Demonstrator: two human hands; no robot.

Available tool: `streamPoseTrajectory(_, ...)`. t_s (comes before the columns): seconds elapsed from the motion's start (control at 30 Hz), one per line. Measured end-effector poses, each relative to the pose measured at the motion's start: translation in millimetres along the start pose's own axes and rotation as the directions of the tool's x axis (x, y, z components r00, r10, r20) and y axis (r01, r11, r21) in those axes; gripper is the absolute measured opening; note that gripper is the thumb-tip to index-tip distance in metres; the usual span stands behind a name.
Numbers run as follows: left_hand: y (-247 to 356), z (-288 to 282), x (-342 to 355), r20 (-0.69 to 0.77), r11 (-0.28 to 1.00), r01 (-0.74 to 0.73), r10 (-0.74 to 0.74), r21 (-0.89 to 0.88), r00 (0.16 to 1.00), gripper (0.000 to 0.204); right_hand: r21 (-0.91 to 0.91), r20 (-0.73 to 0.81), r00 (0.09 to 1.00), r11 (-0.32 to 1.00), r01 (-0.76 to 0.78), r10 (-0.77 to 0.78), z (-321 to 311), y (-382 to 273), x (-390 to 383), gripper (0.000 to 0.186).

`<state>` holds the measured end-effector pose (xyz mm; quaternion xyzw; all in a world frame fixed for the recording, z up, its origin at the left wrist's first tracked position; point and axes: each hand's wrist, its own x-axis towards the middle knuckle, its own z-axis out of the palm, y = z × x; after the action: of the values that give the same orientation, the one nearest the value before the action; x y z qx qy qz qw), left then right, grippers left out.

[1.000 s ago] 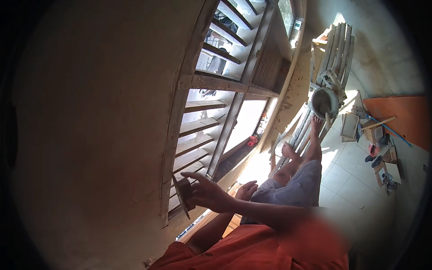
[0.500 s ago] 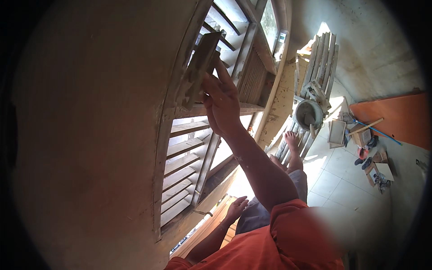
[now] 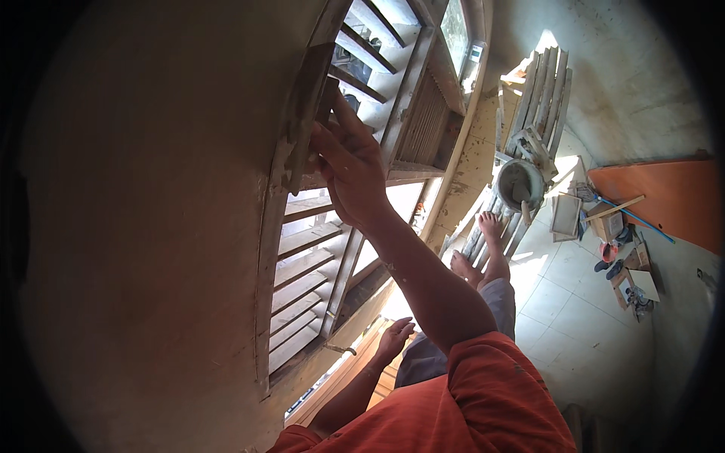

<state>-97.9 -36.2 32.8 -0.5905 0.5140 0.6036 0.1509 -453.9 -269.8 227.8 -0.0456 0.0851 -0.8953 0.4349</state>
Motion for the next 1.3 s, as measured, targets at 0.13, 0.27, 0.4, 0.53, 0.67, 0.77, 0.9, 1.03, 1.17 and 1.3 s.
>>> streamPoseTrajectory(0.13,-16,-1,-1,-0.021,1.0,0.006,-0.006,0.008,1.0,0.047,0.014,0.01,0.999,0.999,-0.04,0.04,0,15,-24,0.063)
streamPoseTrajectory(0.27,-31,-3,-6,-0.031,1.0,-0.002,0.002,0.02,1.0,0.047,-0.022,0.009,0.994,0.994,-0.105,0.105,2,38,-70,0.064)
streamPoseTrajectory(0.4,-29,-1,-13,0.01,0.996,-0.019,0.018,0.083,1.0,0.044,-0.085,0.026,0.983,0.981,-0.177,0.18,-2,60,-128,0.066)
streamPoseTrajectory(0.53,-49,-4,-16,-0.029,0.95,-0.176,0.19,0.258,0.981,0.042,-0.116,0.0,0.923,0.916,-0.383,0.385,10,79,-180,0.056)
streamPoseTrajectory(0.67,-68,-10,-15,0.073,0.982,-0.185,0.187,-0.025,0.98,0.053,-0.242,0.182,0.695,0.717,-0.654,0.695,2,99,-251,0.044)
streamPoseTrajectory(0.77,-44,-13,-25,-0.016,0.944,-0.144,0.145,-0.296,0.989,0.051,-0.426,0.178,0.549,0.567,-0.705,0.817,-16,71,-274,0.04)
streamPoseTrajectory(0.9,-20,-20,-54,-0.095,0.671,-0.17,0.148,-0.722,0.984,0.049,-0.681,0.182,0.432,0.43,-0.593,0.883,-31,35,-254,0.046)
streamPoseTrajectory(1.03,54,-36,-99,-0.178,0.45,-0.306,0.304,-0.839,0.936,0.042,-0.63,0.044,0.096,0.102,-0.77,0.994,-5,14,-214,0.054)
streamPoseTrajectory(1.17,98,-43,-123,-0.431,-0.027,-0.493,0.529,-0.87,0.731,0.045,-0.594,-0.012,-0.109,-0.095,-0.799,0.994,5,15,-191,0.046)
streamPoseTrajectory(1.3,113,-29,-135,-0.602,-0.315,-0.524,0.554,-0.791,0.575,0.045,-0.787,-0.009,-0.242,-0.156,-0.597,0.97,8,22,-180,0.045)
